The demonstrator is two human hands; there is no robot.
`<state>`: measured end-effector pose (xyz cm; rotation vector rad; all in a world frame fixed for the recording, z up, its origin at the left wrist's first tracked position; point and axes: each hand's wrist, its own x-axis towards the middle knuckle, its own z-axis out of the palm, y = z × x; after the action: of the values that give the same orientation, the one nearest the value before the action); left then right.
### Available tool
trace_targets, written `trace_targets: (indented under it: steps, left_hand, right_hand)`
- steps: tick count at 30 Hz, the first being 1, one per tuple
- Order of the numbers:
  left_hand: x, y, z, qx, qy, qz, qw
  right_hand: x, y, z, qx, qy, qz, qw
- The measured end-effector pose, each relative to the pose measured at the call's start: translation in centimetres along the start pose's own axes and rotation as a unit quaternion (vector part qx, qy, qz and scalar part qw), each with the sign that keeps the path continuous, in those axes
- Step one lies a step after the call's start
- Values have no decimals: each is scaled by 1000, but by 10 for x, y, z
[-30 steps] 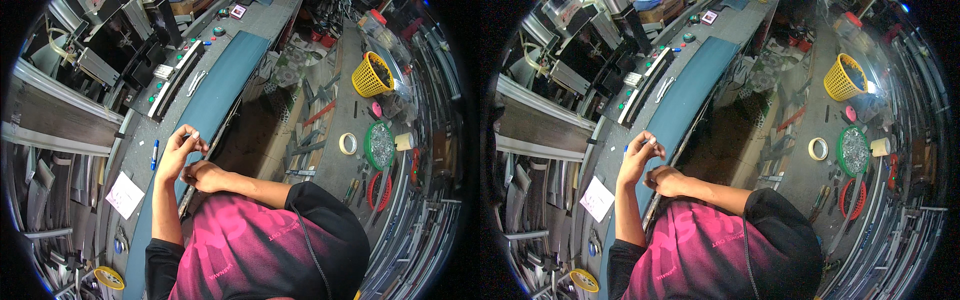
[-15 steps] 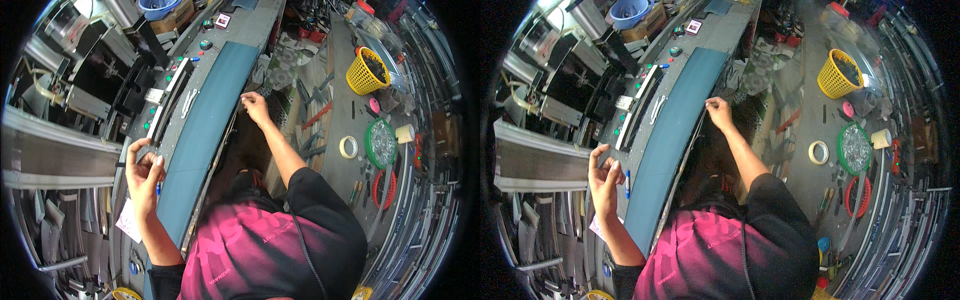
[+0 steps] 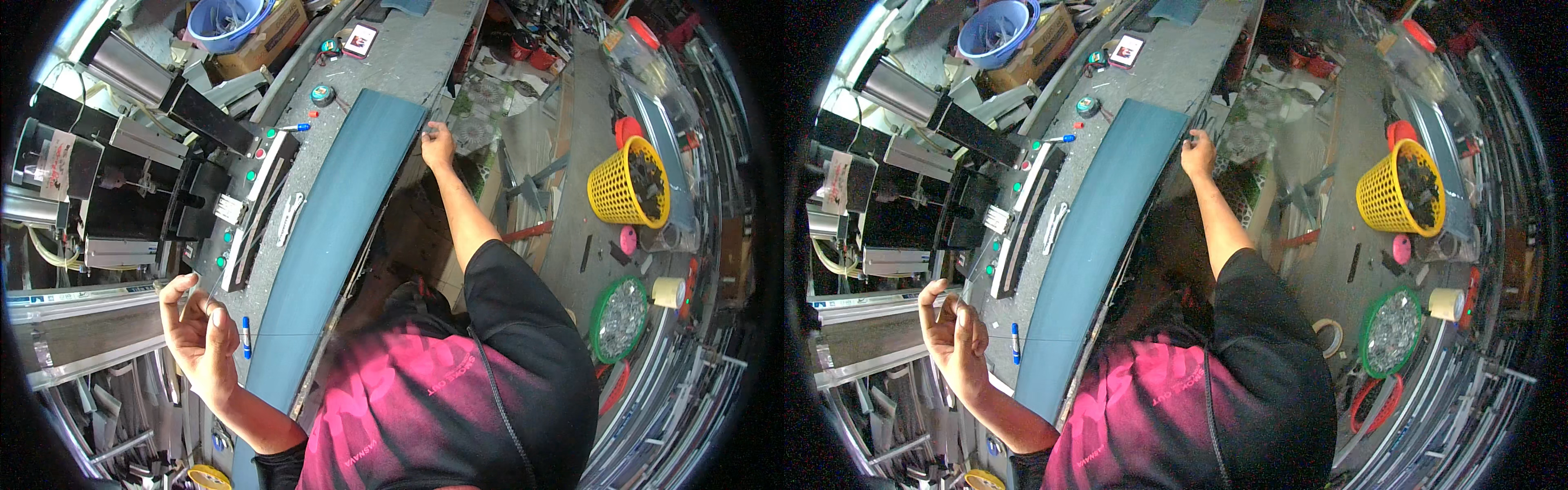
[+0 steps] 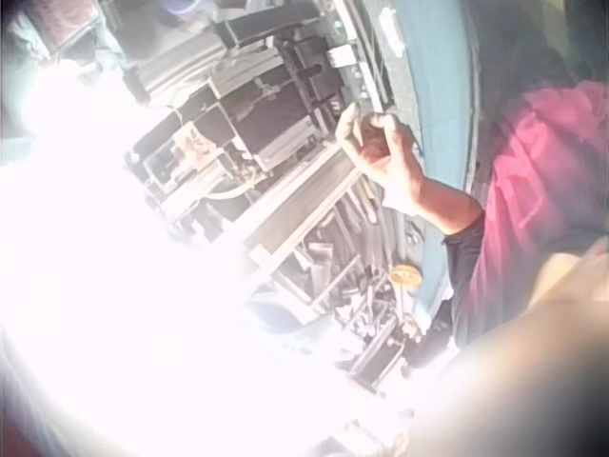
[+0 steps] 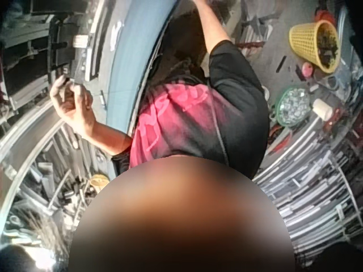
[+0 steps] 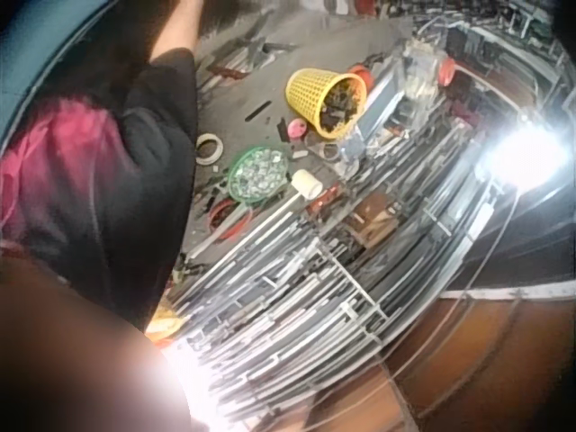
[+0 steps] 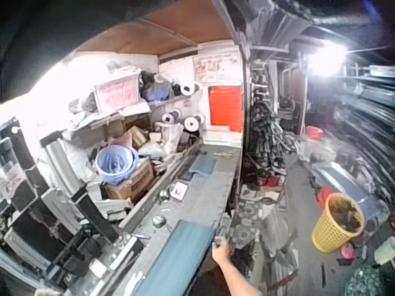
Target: The person assembles a window frame by inserting small plastic clips into the edge of a glass pane and then fitting a long blue rubber seal along the perimeter. They repeatedly pick up clips, place them into the frame edge, and press the seal into place, working along the length of the glass.
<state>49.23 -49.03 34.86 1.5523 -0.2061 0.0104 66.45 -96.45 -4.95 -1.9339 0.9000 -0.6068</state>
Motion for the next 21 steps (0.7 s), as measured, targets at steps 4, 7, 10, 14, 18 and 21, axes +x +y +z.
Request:
trace_targets:
  steps: [4, 7, 10, 14, 18, 21]
  left_hand:
    - [12, 0, 18, 26, 11, 4, 1000]
    - [17, -2, 24, 34, 10, 17, 999]
    - [23, -4, 25, 35, -10, 34, 999]
    - [25, -6, 27, 18, -7, 23, 1000]
    - [26, -8, 34, 15, -6, -25, 1000]
    - [27, -13, 43, 16, -4, -53, 998]
  right_hand:
    - [9, 13, 8, -40, -12, -34, 999]
    - [7, 20, 14, -31, 9, -75, 997]
    - [-2, 21, 14, -29, 36, -130, 990]
    - [-42, -6, -2, -43, -17, -177, 983]
    - [-106, -70, -43, -9, -62, -308, 949]
    - [-150, -130, -77, -15, -114, -363, 925]
